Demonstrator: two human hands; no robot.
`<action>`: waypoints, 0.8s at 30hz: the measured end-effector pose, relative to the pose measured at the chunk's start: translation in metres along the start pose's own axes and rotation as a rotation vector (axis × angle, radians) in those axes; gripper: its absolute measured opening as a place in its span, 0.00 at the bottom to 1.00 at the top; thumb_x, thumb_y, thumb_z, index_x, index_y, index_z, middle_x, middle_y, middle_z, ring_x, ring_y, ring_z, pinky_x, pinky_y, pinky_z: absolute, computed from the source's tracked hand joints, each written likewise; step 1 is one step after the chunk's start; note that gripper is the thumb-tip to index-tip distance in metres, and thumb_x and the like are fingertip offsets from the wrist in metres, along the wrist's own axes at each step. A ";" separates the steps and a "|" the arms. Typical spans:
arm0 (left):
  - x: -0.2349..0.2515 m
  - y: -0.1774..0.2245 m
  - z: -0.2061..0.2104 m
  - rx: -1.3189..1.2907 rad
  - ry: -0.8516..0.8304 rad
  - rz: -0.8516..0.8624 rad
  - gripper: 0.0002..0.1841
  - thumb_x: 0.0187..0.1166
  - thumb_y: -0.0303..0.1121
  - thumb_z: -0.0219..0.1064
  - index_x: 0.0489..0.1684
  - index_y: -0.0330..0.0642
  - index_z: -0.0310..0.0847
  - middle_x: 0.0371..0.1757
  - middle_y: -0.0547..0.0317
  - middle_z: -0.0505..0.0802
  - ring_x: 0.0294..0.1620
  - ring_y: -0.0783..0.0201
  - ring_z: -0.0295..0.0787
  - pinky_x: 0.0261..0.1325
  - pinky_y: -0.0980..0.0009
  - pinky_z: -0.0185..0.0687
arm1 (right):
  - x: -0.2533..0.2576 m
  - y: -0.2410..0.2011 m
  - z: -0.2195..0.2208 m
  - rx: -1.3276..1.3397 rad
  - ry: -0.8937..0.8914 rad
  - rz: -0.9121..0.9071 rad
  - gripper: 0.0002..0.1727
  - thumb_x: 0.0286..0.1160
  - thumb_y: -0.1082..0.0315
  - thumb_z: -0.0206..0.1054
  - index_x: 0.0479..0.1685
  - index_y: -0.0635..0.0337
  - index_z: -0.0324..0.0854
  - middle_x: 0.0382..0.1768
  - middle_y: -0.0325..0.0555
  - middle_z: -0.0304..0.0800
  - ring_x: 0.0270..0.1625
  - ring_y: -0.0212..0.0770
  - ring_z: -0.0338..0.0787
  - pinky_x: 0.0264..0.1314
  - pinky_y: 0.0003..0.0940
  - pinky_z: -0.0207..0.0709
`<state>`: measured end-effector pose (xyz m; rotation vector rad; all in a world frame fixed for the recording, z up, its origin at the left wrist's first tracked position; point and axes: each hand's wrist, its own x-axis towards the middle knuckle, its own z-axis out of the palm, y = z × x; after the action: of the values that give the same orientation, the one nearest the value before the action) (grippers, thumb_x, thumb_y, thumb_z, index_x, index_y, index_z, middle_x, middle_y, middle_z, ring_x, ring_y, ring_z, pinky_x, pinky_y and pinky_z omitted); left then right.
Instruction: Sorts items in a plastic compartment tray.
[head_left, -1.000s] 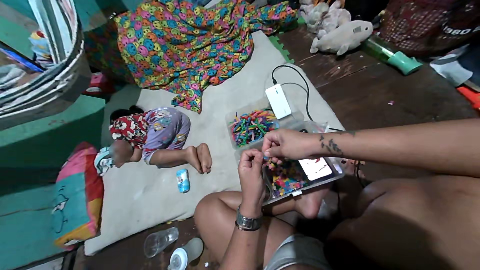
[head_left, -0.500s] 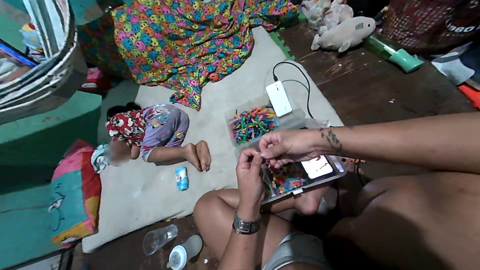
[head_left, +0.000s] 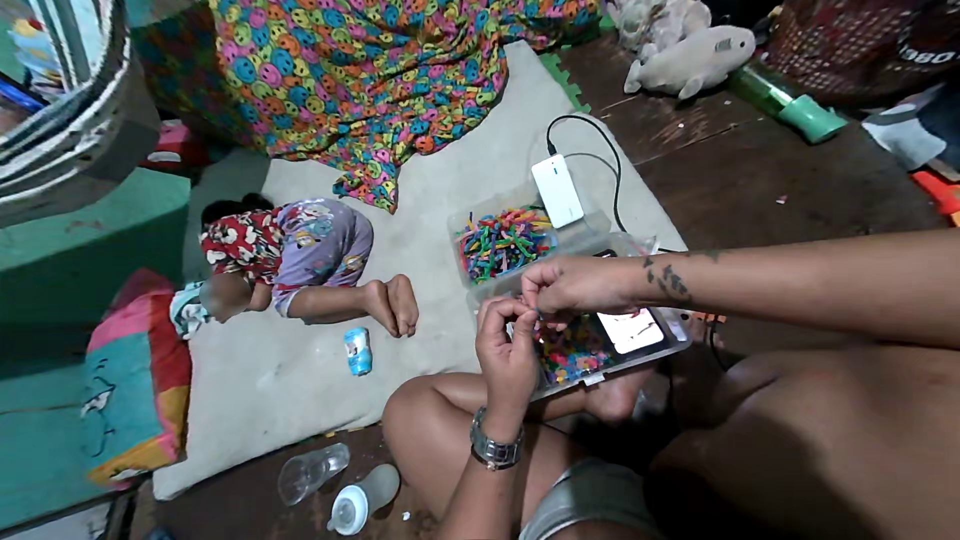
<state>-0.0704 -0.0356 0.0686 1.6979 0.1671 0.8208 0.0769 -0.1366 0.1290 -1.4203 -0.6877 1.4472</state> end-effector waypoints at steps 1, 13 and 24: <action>0.001 0.001 0.000 0.017 0.003 0.008 0.03 0.80 0.26 0.66 0.36 0.39 0.82 0.41 0.66 0.86 0.46 0.78 0.84 0.52 0.81 0.83 | 0.000 -0.001 0.001 -0.015 0.016 0.003 0.08 0.81 0.79 0.56 0.33 0.60 0.72 0.23 0.40 0.78 0.25 0.29 0.80 0.33 0.22 0.75; 0.010 0.002 -0.001 -0.005 0.091 -0.018 0.04 0.84 0.26 0.60 0.38 0.44 0.79 0.37 0.71 0.85 0.40 0.80 0.83 0.49 0.80 0.84 | -0.003 -0.001 -0.006 0.021 -0.020 -0.008 0.10 0.83 0.80 0.54 0.31 0.61 0.73 0.23 0.40 0.79 0.24 0.29 0.80 0.31 0.20 0.77; 0.014 0.002 0.001 -0.082 0.094 -0.047 0.05 0.82 0.21 0.61 0.41 0.42 0.79 0.36 0.70 0.88 0.39 0.77 0.87 0.50 0.77 0.87 | -0.003 0.003 0.001 0.198 -0.018 -0.091 0.08 0.92 0.67 0.55 0.43 0.59 0.74 0.34 0.39 0.82 0.33 0.28 0.85 0.42 0.22 0.83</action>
<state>-0.0603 -0.0304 0.0763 1.5737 0.2337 0.8621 0.0745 -0.1396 0.1278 -1.2102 -0.5950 1.4164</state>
